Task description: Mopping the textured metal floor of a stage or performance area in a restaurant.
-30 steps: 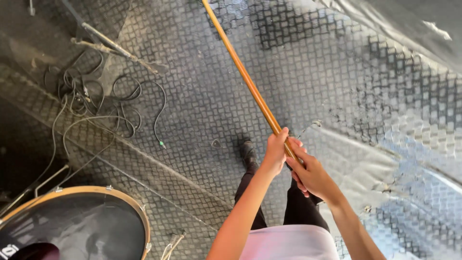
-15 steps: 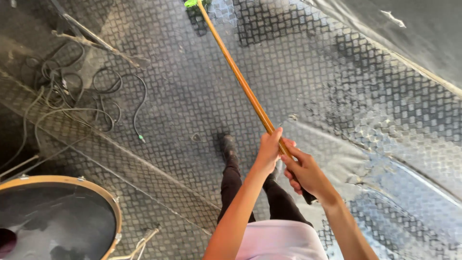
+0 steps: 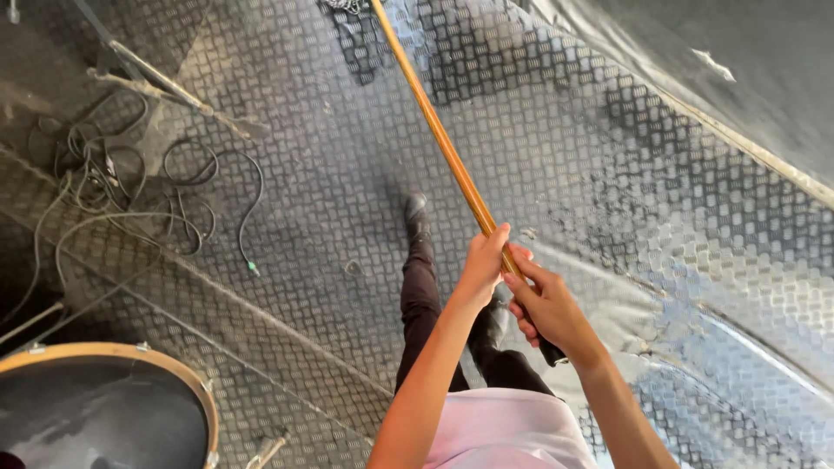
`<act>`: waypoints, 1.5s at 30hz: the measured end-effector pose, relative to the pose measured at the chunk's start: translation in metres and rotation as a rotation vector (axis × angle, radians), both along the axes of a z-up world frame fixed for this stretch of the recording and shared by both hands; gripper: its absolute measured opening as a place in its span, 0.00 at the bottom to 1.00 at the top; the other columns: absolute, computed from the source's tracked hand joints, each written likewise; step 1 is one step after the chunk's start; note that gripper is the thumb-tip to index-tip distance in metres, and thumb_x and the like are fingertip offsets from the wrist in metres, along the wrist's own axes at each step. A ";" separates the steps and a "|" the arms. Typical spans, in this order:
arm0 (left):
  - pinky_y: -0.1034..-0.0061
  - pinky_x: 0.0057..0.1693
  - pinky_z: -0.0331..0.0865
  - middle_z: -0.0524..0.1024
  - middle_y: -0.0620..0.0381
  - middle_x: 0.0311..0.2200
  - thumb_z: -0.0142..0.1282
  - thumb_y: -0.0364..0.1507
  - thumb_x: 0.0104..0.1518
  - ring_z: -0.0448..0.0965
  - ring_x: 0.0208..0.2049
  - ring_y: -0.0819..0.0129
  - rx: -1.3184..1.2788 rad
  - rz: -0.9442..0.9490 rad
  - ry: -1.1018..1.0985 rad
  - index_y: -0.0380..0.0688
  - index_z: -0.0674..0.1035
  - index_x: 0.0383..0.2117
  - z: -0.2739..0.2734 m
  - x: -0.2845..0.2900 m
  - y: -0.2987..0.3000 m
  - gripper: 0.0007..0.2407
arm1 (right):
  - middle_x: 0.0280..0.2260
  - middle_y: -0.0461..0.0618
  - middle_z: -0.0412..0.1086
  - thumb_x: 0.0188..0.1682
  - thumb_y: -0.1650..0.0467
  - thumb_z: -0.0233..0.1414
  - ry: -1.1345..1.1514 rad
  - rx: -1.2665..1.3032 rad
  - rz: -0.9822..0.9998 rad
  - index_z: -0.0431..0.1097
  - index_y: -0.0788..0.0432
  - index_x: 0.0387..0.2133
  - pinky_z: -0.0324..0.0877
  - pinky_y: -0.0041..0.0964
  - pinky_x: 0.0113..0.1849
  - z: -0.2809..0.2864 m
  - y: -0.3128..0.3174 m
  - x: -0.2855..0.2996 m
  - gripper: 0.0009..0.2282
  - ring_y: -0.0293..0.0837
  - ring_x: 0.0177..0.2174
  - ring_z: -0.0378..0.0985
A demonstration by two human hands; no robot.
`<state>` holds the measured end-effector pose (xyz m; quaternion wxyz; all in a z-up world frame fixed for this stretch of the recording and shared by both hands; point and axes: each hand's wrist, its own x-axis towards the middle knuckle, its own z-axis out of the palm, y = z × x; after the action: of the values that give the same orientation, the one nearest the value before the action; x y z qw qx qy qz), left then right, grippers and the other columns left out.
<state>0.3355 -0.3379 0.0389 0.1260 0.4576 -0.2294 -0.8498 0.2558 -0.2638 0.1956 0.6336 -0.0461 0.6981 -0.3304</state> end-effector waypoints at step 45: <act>0.63 0.33 0.73 0.81 0.40 0.29 0.46 0.38 0.65 0.79 0.24 0.59 -0.042 -0.078 -0.095 0.28 0.76 0.27 0.013 -0.032 -0.094 0.19 | 0.16 0.43 0.59 0.55 0.65 0.46 -0.016 -0.057 -0.020 0.56 0.43 0.68 0.57 0.32 0.12 0.004 -0.087 -0.027 0.24 0.33 0.11 0.59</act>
<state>0.3035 -0.4321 0.0521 0.0915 0.4853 -0.2703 -0.8265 0.2292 -0.3504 0.1995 0.6343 -0.0546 0.6837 -0.3568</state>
